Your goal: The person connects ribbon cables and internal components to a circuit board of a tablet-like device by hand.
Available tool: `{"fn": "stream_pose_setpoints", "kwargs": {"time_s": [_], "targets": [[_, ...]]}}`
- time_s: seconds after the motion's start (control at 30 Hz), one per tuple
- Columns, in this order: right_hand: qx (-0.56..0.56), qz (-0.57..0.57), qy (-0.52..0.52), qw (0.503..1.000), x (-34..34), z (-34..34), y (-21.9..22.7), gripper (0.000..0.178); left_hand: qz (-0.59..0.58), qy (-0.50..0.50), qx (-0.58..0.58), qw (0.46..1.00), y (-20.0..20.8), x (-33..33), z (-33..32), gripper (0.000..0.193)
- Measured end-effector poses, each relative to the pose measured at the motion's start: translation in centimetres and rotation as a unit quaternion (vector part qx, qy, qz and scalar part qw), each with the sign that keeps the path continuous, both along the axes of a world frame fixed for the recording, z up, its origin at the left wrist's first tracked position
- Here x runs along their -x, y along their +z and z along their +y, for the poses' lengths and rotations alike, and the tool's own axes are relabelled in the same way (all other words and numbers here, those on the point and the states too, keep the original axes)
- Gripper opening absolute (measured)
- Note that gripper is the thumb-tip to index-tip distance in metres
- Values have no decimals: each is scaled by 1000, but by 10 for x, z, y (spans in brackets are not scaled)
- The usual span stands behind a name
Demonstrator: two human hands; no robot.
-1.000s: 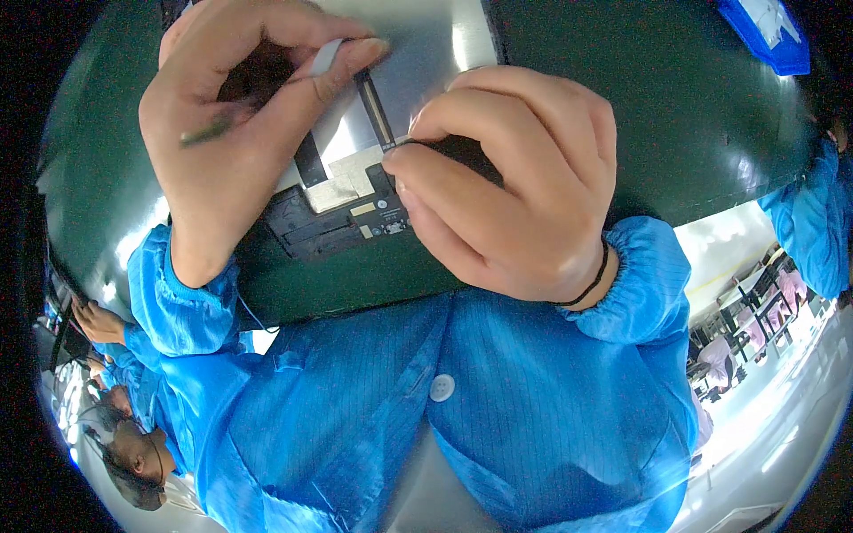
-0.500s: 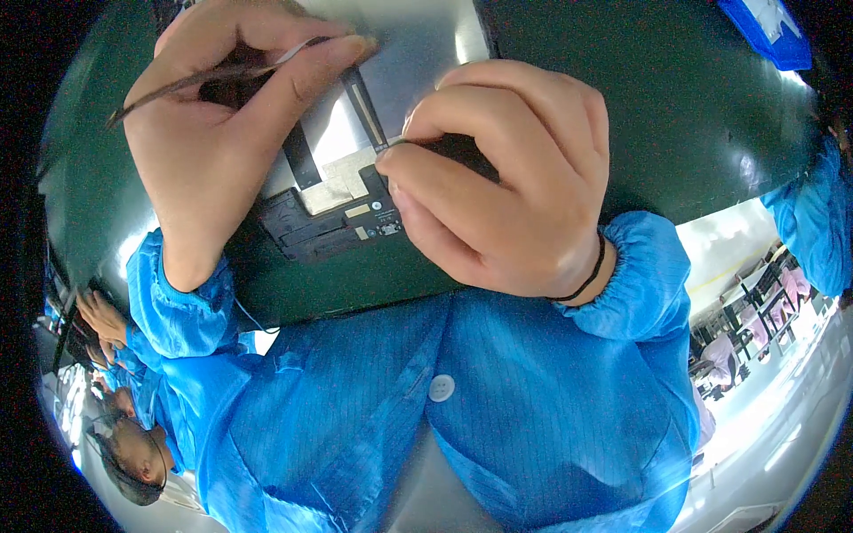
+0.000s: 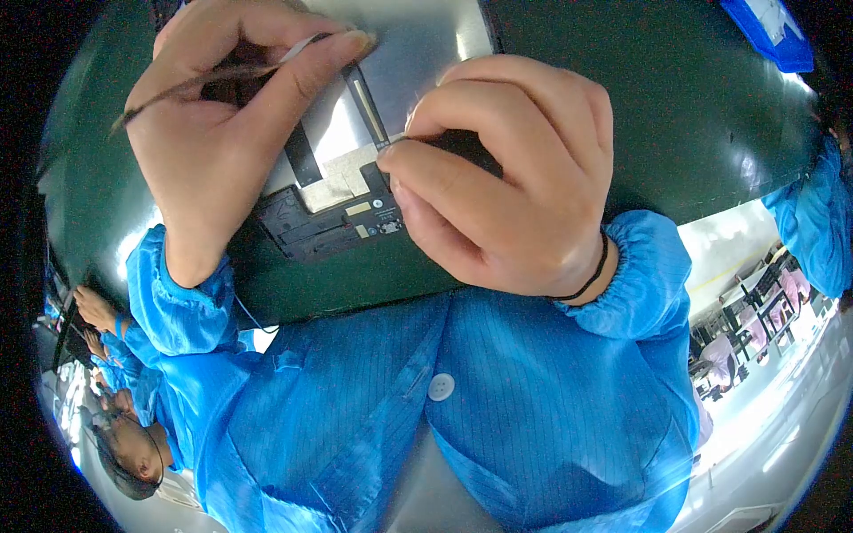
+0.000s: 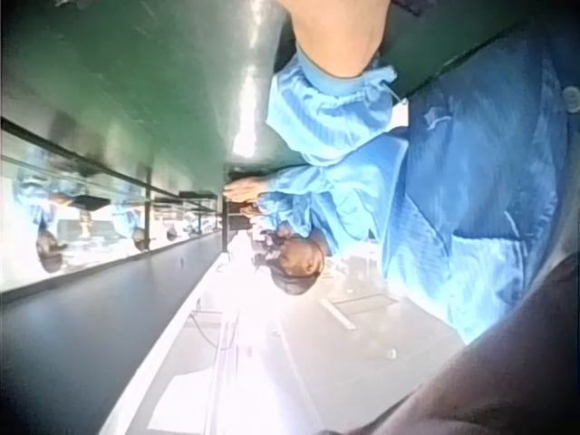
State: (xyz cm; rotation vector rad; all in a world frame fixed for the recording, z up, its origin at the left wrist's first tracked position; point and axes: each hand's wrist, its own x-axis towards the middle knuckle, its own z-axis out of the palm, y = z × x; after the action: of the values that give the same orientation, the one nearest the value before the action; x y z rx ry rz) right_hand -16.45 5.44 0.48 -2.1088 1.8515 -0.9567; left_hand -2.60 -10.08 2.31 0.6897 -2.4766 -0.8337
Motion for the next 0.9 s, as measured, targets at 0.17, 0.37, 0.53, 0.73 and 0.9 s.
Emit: {"fn": "stream_pose_setpoints", "kwargs": {"time_s": [0.17,0.37,0.53,0.73,0.9], "targets": [[8,-2,-1,1000,-5,0,-1,25,14,11,-17,1000,3,-3,3,16],[7,11,4,1000,-16,3,-1,21,-8,-2,17,1000,2,-15,4,16],[60,131,29,989,-28,1,-4,17,-12,-19,49,999,1,-29,3,17],[-6,153,0,988,-61,20,20,22,-57,6,27,998,14,-53,-1,51],[-70,174,-4,982,-39,-2,39,38,63,126,-160,977,19,-31,5,56]]}}
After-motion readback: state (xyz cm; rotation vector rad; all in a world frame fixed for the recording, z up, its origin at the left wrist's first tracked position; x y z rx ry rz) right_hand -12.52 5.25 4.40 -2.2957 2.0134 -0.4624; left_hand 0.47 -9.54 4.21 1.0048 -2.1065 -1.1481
